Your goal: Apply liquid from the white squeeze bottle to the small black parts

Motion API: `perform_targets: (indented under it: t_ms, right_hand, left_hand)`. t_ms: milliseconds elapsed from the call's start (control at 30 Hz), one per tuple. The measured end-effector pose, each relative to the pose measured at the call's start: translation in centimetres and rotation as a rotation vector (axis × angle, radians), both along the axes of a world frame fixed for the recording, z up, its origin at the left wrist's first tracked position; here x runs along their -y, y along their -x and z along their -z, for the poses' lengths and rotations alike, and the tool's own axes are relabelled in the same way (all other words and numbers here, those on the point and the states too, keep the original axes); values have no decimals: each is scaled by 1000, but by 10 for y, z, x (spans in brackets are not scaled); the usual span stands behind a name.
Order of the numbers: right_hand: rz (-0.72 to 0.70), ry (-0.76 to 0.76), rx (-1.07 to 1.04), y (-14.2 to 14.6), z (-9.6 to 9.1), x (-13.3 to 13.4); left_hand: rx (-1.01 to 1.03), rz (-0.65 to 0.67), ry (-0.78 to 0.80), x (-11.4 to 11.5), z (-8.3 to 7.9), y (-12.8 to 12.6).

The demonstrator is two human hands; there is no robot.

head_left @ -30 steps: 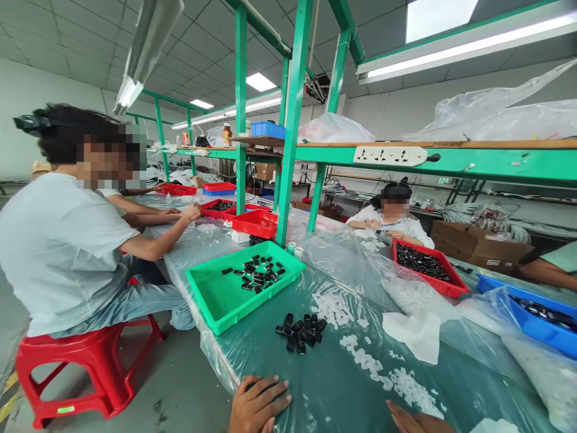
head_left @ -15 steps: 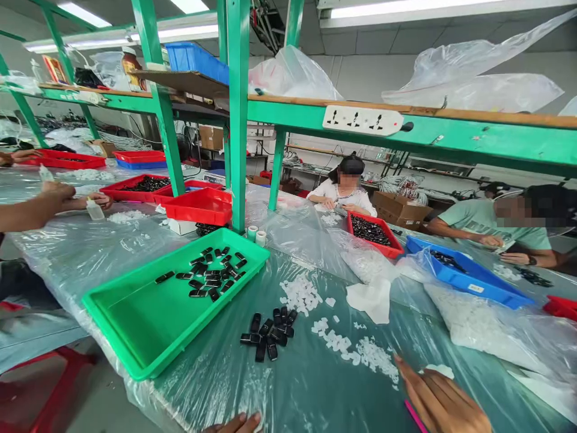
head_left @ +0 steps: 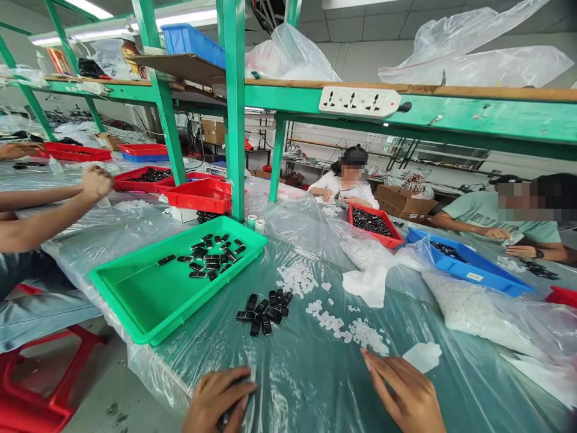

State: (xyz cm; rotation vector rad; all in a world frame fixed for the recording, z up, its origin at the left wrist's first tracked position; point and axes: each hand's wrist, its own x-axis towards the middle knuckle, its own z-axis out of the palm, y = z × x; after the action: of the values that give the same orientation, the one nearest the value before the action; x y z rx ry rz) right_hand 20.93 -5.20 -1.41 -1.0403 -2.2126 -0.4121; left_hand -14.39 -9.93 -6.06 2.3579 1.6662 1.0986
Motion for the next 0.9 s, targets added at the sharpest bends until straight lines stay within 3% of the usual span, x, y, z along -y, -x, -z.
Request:
perform_targets:
  t_ms: [100,200,500,600,700,900]
  right_hand:
    - [-32,48,-27,6,2,3]
    - [-64,75,-29,12,1,7]
    - [-72,112,-29,19,-5,11]
    - [-73,113,-24,18,-4,11]
    - [-77,123,-3,19,-3,12]
    - [-82,160,13,23,-3,12]
  left_hand:
    - [-33,30,140,-21,-26,3]
    - [-91,33,193,-44,-40,-1]
    - [-74,66,232,-87,-43,-12]
    - [6,56,259,-91,-50,-2]
    - [14,-39,270,-90,-54,11]
    - [-36,-112,275,-91,-51,26]
